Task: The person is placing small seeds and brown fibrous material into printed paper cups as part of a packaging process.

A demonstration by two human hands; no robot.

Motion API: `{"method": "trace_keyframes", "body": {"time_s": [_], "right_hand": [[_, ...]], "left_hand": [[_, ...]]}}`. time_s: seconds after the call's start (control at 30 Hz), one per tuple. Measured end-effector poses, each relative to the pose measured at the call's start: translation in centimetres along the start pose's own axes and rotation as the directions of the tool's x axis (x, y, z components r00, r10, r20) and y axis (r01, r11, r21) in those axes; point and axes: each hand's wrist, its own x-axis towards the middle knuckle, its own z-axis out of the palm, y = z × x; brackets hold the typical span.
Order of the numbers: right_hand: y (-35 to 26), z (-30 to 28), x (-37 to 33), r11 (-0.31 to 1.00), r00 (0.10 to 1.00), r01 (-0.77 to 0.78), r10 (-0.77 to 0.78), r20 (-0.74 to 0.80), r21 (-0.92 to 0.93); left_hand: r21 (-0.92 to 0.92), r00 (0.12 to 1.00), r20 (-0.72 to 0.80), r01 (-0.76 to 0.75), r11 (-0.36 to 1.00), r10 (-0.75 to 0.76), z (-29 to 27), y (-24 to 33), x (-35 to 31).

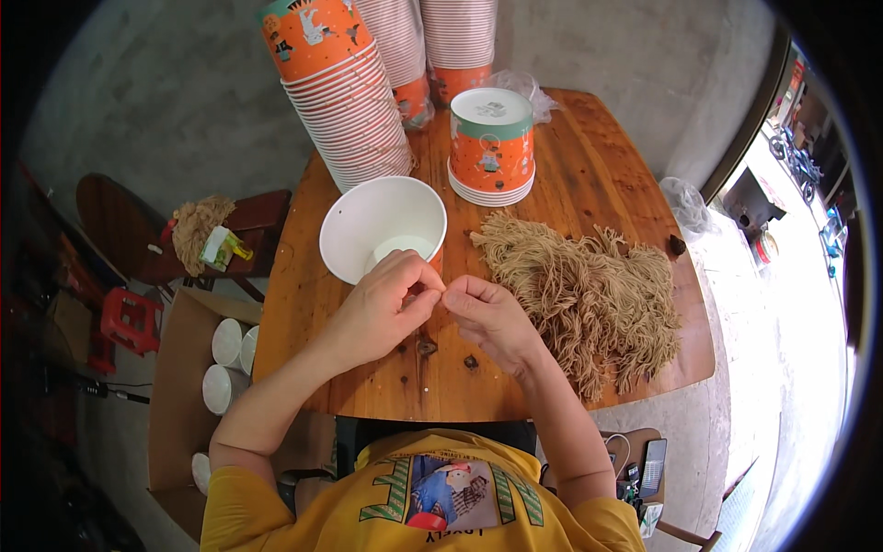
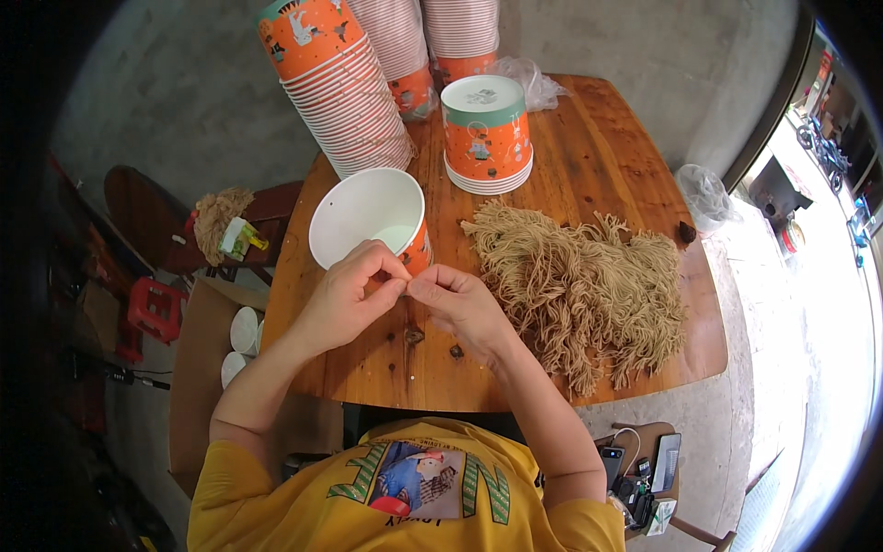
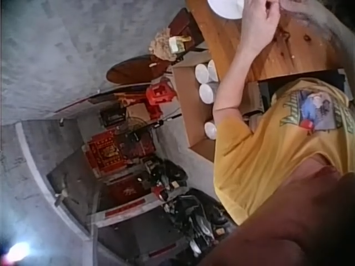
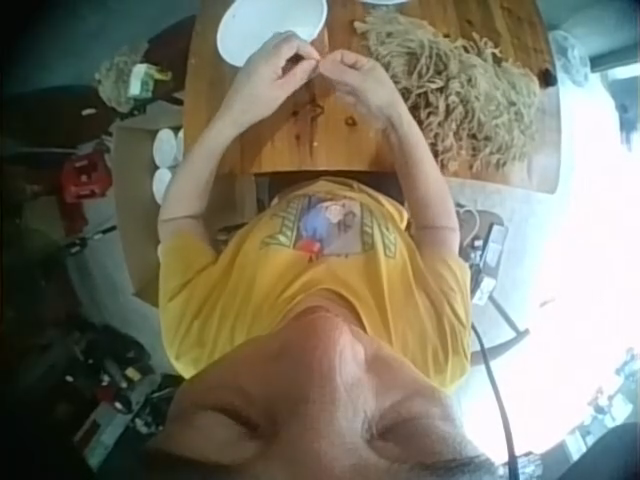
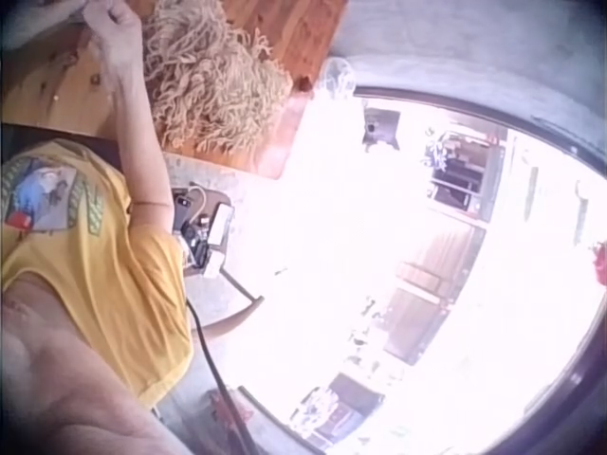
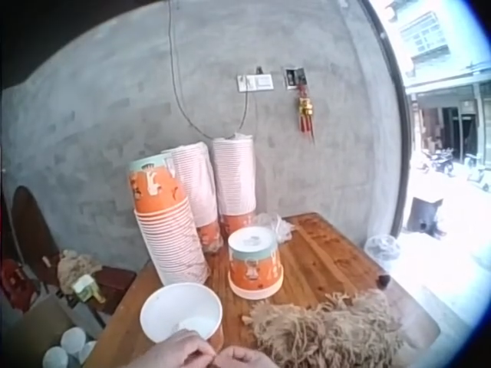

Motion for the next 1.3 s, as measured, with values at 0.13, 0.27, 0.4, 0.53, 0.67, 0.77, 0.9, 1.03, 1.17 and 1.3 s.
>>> {"method": "trace_keyframes", "body": {"time_s": [0.13,0.27,0.4,0.53,0.67,0.77,0.9,1.03,1.17,1.3], "right_hand": [[0.4,0.7,-0.1,0.979,0.987,0.14,-0.15,-0.056,-0.15],[1.3,1.1,-0.4,0.675,0.841,0.398,-0.539,-0.047,-0.622],[0.9,1.8,-1.3,0.524,0.805,0.434,-0.591,0.054,-0.733],[0.5,2.0,-1.5,0.505,0.814,0.437,-0.574,0.089,-0.744],[0.4,1.2,-1.3,0.681,0.912,0.321,-0.41,0.02,-0.658],[0.5,0.9,-1.2,0.752,0.933,0.279,-0.36,-0.018,-0.597],[0.6,0.5,-1.0,0.721,0.934,0.237,-0.352,-0.05,-0.651],[1.6,-0.1,0.4,0.846,0.907,0.337,-0.409,-0.097,-0.413],[1.8,0.2,1.3,0.922,0.928,0.256,-0.318,-0.192,-0.29],[1.7,0.4,2.9,0.882,0.844,0.35,-0.443,-0.303,-0.315]], "left_hand": [[-0.22,0.98,-0.072,0.168,0.961,-0.187,0.5,-0.4,-0.7],[-0.348,0.912,0.073,0.403,0.847,-0.404,-0.7,1.2,-0.8],[-0.376,0.756,0.4,0.65,0.66,-0.518,-1.5,1.3,-0.4],[-0.371,0.721,0.478,0.683,0.629,-0.502,-1.8,0.3,-0.7],[-0.352,0.771,0.414,0.625,0.696,-0.483,-1.2,0.4,-1.0],[-0.297,0.815,0.349,0.564,0.771,-0.462,-1.0,1.2,-1.2],[0.132,0.981,0.137,0.117,0.984,-0.135,-0.3,1.0,-1.4],[0.606,0.912,0.169,-0.396,0.69,0.375,0.2,0.0,-1.0],[0.569,0.884,0.218,-0.46,0.682,0.414,0.0,-1.8,0.0],[0.196,0.981,-0.162,-0.072,0.978,0.105,-0.3,-2.8,1.6]]}}
